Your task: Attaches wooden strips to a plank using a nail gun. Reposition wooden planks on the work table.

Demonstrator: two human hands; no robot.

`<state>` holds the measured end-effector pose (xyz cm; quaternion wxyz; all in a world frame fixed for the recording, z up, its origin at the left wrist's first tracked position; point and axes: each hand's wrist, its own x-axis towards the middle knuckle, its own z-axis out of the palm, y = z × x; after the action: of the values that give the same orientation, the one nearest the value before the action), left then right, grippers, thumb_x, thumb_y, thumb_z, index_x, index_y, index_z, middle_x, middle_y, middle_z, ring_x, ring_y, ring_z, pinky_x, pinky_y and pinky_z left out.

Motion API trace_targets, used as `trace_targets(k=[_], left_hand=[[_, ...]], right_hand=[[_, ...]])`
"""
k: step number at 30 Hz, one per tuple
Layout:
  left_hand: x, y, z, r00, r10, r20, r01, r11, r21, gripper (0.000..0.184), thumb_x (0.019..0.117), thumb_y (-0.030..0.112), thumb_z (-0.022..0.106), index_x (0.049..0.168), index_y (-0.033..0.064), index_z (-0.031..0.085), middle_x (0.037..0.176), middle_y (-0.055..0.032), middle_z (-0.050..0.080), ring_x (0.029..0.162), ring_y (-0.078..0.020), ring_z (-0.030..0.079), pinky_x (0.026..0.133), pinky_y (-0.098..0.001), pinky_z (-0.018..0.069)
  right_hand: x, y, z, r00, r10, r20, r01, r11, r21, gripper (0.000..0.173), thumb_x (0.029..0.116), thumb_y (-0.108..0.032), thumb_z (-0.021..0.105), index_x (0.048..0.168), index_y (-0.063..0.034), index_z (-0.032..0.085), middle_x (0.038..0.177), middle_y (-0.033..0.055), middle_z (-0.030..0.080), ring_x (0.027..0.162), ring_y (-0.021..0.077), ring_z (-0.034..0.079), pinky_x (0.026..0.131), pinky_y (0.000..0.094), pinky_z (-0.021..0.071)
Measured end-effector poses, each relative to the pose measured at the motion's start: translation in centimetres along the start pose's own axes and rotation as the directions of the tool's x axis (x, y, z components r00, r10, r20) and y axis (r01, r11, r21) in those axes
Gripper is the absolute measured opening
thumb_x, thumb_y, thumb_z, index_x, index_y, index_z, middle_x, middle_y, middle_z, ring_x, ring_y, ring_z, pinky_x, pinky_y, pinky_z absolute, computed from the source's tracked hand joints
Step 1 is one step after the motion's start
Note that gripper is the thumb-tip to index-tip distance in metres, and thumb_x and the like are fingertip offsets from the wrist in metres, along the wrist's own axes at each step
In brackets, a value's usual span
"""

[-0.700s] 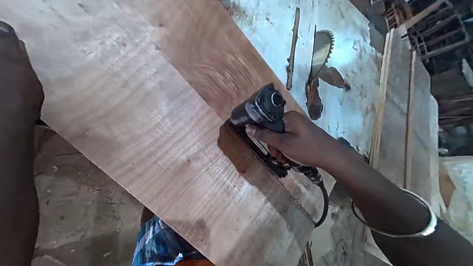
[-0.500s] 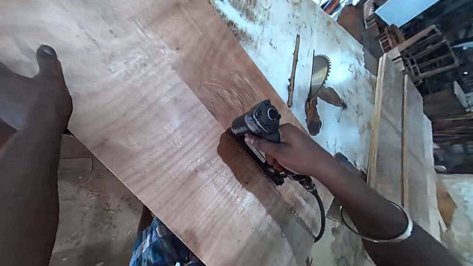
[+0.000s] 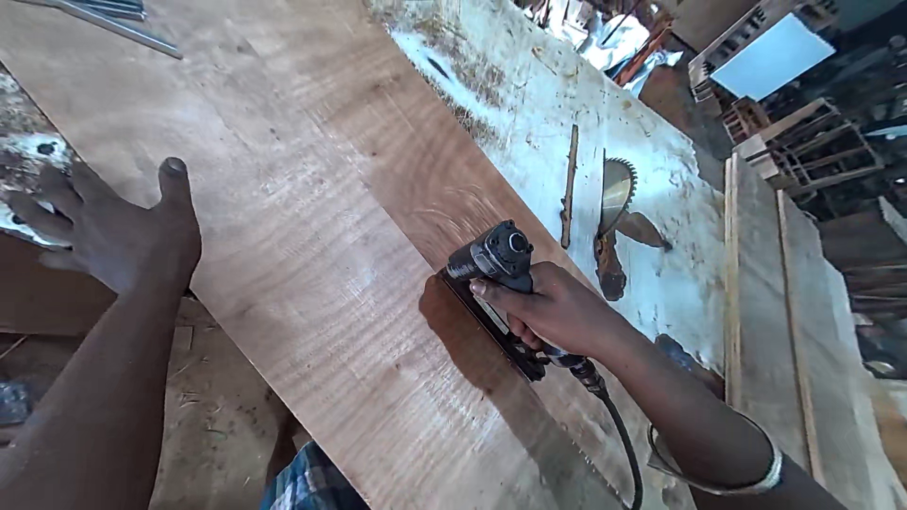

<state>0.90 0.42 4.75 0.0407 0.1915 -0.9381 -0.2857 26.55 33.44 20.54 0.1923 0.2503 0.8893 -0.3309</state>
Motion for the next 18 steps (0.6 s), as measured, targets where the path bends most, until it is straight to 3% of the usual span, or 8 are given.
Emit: trace_targets(k=[9,18], left_hand=[[0.2,-0.3,0.3,1.0,0.001,-0.008,-0.001,1.0,-0.009,0.112,0.0763,0.097,0.03,0.16,0.0222,0.034,0.171,-0.0052,0.02,0.158,-0.0386,0.007,0.112,-0.0793,0.0124],[0.0,-0.3,0.2,1.0,0.021,-0.012,-0.021,0.999,-0.025,0.111,0.0783,0.095,0.031,0.16,0.0201,0.033,0.17,-0.0088,0.021,0.157,-0.0402,0.007,0.111,-0.0802,0.0125]], right_hand=[[1.9,-1.5,0.2,1.0,-0.016,0.018,0.016,1.0,0.021,0.052,0.098,-0.061,0.057,0.089,-0.0115,0.068,0.058,0.0075,0.063,0.045,0.0201,0.062,0.043,0.0358,0.0553],[4.3,-3.4,-0.2,0.998,-0.014,0.054,0.011,0.999,0.053,0.056,0.099,-0.062,0.055,0.089,-0.0087,0.068,0.058,0.0098,0.062,0.046,0.0216,0.062,0.044,0.0372,0.0557]])
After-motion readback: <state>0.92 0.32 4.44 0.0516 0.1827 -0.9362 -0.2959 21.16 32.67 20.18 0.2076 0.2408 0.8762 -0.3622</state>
